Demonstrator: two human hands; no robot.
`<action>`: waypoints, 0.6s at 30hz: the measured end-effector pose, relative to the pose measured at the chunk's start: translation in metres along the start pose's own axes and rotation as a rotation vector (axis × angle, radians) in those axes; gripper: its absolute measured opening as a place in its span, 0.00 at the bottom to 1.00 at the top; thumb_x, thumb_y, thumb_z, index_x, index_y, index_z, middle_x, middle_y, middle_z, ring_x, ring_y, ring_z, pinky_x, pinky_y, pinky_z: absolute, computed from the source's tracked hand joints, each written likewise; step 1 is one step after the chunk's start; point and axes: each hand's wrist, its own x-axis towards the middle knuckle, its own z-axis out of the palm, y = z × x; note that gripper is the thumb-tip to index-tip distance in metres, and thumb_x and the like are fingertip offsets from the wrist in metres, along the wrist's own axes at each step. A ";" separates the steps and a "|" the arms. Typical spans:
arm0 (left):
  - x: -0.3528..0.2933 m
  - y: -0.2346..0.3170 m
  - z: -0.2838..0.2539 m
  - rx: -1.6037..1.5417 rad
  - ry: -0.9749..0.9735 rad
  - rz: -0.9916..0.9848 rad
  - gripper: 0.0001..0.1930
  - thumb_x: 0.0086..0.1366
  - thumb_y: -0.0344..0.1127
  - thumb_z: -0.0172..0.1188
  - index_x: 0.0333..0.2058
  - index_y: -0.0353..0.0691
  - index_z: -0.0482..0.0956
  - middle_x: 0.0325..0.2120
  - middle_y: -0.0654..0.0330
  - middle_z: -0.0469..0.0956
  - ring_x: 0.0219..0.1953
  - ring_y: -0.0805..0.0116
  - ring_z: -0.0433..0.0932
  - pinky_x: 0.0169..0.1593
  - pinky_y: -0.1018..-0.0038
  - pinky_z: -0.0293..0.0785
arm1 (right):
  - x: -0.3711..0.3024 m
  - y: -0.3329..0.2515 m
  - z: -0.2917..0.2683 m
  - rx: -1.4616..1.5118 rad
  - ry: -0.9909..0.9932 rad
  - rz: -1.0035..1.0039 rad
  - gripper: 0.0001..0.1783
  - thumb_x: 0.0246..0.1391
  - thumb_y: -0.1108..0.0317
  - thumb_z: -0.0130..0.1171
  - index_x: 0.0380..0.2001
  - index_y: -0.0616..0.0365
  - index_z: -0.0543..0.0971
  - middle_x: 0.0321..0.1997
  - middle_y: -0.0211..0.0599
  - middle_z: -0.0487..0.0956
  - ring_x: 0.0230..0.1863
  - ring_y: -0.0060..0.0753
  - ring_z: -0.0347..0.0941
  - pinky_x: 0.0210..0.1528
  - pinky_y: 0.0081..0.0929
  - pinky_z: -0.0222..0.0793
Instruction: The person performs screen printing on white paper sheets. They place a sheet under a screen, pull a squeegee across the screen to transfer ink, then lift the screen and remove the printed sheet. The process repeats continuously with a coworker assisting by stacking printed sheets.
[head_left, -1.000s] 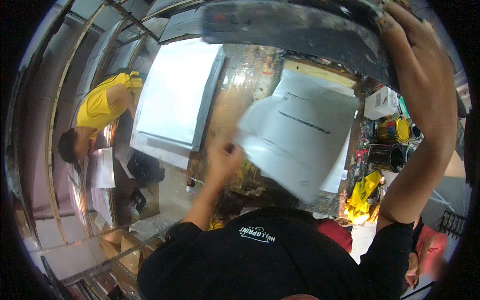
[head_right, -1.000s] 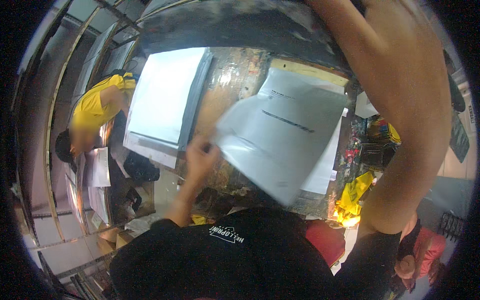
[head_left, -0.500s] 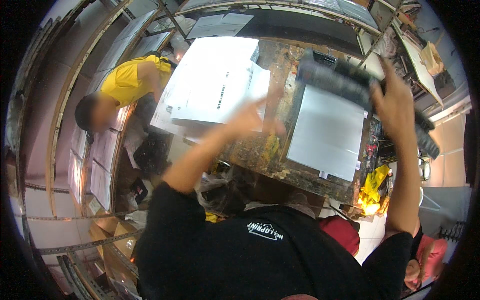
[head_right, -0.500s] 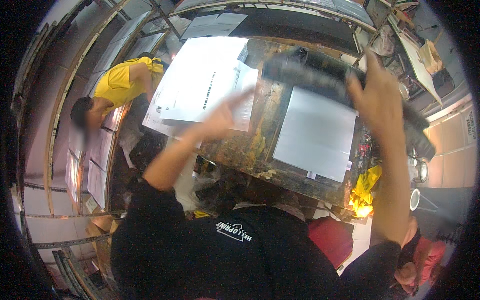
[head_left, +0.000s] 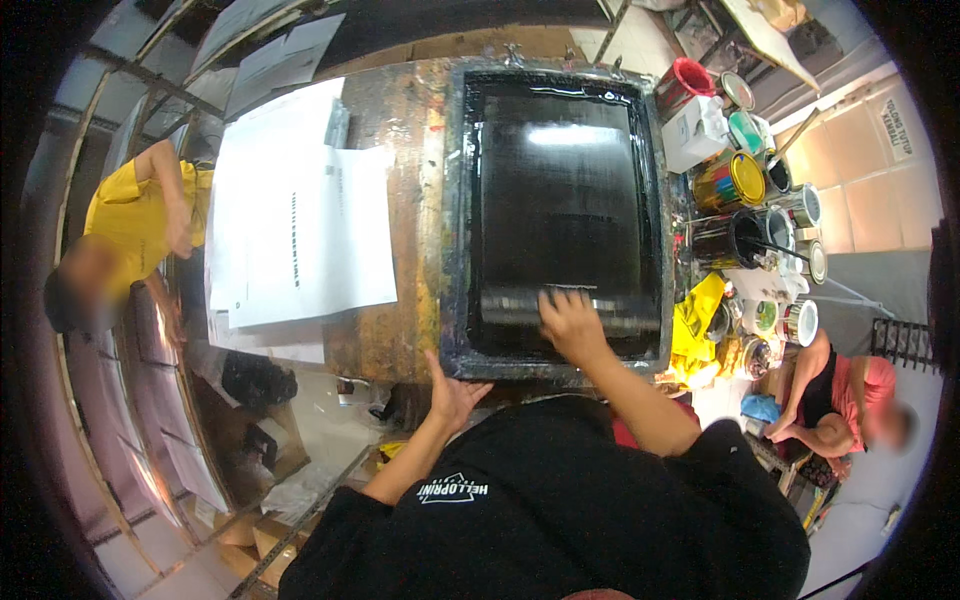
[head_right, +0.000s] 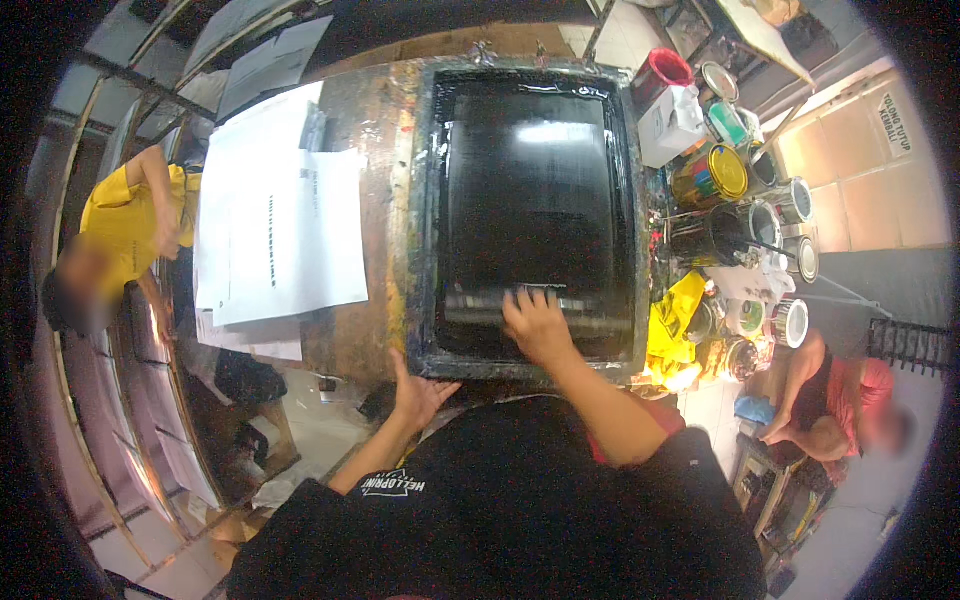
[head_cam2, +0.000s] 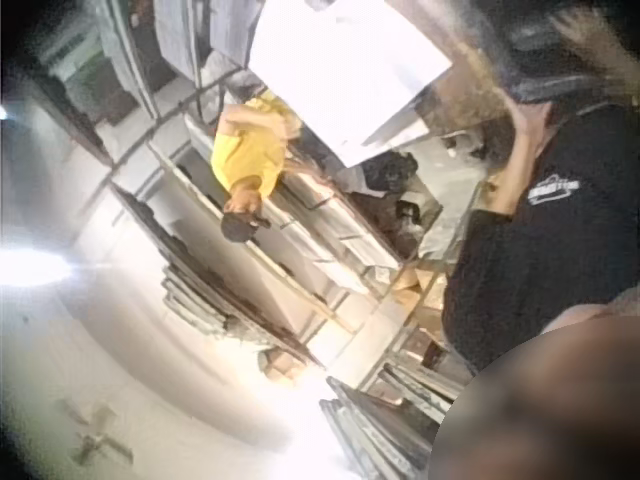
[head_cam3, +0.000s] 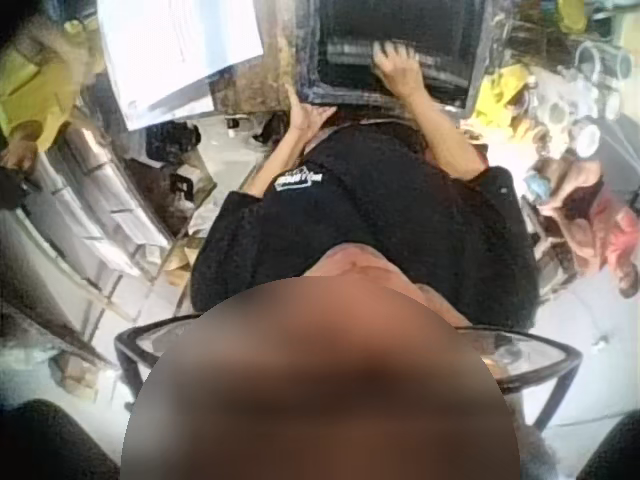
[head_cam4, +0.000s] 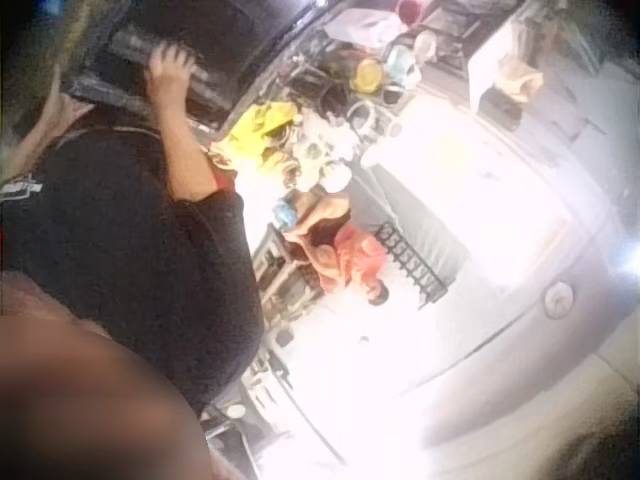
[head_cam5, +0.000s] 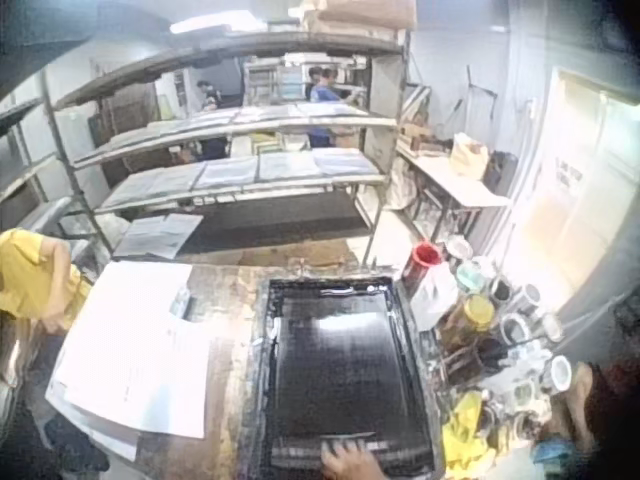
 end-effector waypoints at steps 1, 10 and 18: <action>0.002 -0.002 0.001 -0.007 0.109 -0.037 0.66 0.55 0.90 0.35 0.74 0.35 0.45 0.71 0.42 0.56 0.72 0.43 0.58 0.71 0.50 0.58 | 0.030 0.018 0.004 0.012 0.022 0.020 0.33 0.42 0.57 0.75 0.51 0.56 0.77 0.46 0.40 0.78 0.48 0.47 0.73 0.50 0.45 0.72; -0.033 0.003 0.018 0.028 0.169 0.036 0.62 0.58 0.88 0.33 0.73 0.36 0.44 0.67 0.42 0.63 0.66 0.42 0.67 0.66 0.47 0.65 | 0.335 0.218 0.002 0.036 -0.143 0.030 0.27 0.61 0.36 0.54 0.40 0.50 0.81 0.35 0.43 0.83 0.42 0.49 0.81 0.41 0.51 0.78; -0.056 -0.007 0.021 0.127 0.119 0.212 0.64 0.60 0.86 0.35 0.73 0.33 0.31 0.71 0.37 0.51 0.68 0.38 0.62 0.65 0.43 0.66 | 0.280 0.190 0.010 -0.036 0.091 -0.012 0.22 0.60 0.44 0.60 0.39 0.53 0.78 0.38 0.41 0.82 0.42 0.47 0.81 0.40 0.45 0.79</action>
